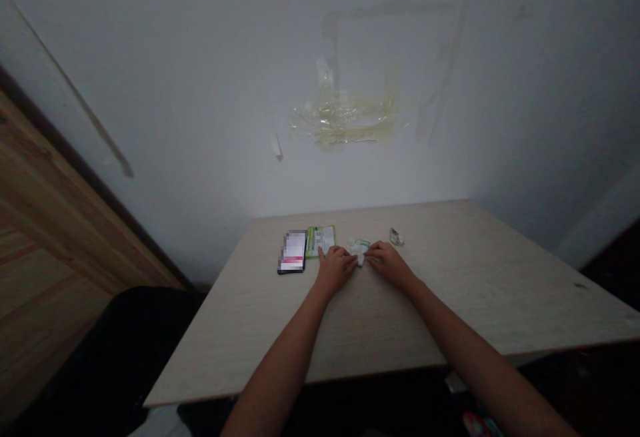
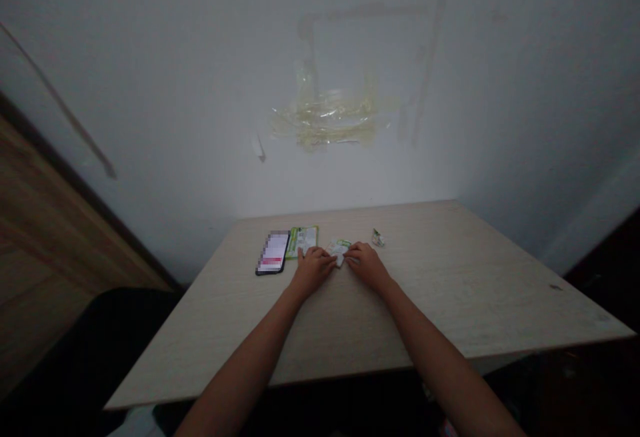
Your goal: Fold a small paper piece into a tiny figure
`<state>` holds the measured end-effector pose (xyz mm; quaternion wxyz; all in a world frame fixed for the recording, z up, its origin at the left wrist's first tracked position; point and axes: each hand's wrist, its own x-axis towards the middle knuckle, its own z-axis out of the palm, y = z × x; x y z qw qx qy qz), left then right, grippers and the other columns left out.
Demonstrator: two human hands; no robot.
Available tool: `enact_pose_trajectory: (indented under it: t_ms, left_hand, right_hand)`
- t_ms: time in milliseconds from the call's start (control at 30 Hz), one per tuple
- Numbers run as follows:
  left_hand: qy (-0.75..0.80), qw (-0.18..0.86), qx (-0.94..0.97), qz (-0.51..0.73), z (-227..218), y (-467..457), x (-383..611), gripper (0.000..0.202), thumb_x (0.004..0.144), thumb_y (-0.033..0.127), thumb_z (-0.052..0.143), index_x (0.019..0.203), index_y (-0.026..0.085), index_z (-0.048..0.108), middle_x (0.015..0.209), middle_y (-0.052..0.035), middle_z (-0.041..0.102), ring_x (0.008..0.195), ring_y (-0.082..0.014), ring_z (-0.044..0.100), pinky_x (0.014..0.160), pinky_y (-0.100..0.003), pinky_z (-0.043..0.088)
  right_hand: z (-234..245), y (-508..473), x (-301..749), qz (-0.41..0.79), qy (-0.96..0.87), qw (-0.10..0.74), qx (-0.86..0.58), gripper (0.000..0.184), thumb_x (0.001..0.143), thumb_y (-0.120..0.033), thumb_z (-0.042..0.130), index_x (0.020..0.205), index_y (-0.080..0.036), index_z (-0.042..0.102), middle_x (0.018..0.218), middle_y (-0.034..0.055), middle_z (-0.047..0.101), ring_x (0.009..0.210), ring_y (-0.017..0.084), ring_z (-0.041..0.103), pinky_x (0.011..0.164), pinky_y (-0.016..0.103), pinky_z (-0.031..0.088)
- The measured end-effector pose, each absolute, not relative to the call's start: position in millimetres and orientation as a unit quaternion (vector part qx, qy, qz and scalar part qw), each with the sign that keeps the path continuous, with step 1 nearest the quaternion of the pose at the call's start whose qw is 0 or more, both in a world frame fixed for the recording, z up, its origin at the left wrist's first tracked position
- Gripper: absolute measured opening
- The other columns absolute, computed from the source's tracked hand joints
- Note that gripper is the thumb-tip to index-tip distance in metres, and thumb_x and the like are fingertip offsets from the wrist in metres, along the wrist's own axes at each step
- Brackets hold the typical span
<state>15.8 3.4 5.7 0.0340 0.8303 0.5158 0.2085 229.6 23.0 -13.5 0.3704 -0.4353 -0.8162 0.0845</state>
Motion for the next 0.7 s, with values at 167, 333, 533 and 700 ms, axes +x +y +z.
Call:
enact_pose_trajectory:
  t_ms: [167,333,533,700]
  left_hand:
    - [0.494,0.095,0.838,0.211,7.3,3.6,15.5,0.024,0.095,0.041,0.051,0.105,0.034,0.072,0.116,-0.0002,0.070,0.126,-0.0232,0.046,0.112,-0.072,-0.002]
    - [0.484,0.129,0.843,0.196,12.0,2.8,13.8,0.024,0.095,0.041,0.051,0.108,0.038,0.071,0.121,0.0026,0.070,0.132,-0.0228,0.044,0.111,-0.071,-0.009]
    - [0.492,0.147,0.839,0.180,17.5,1.6,9.0,0.026,0.095,0.042,0.051,0.114,0.040,0.068,0.128,0.0033,0.067,0.136,-0.0229,0.040,0.112,-0.071,-0.007]
    - [0.512,0.120,0.830,0.187,16.4,3.5,8.2,0.023,0.094,0.040,0.053,0.108,0.038,0.070,0.127,0.0024,0.067,0.136,-0.0247,0.042,0.111,-0.073,-0.004]
  right_hand:
    - [-14.7,23.8,233.0,0.115,-0.798,0.368,-0.463,0.028,0.086,-0.022,0.059,0.111,-0.018,0.072,0.118,0.0125,0.068,0.110,0.025,0.061,0.102,0.043,0.045]
    - [-18.1,24.9,235.3,0.133,-0.791,0.366,-0.473,0.038,0.086,-0.022,0.059,0.122,-0.016,0.066,0.124,0.0144,0.066,0.115,0.026,0.060,0.105,0.045,0.044]
    - [-22.9,29.0,234.9,0.097,-0.813,0.374,-0.436,0.038,0.085,-0.018,0.057,0.122,-0.020,0.067,0.131,0.0119,0.062,0.122,0.026,0.054,0.108,0.050,0.040]
    - [-25.7,29.7,233.6,0.097,-0.827,0.348,-0.431,0.038,0.087,-0.016,0.054,0.123,-0.020,0.066,0.132,0.0114,0.062,0.124,0.026,0.052,0.109,0.052,0.039]
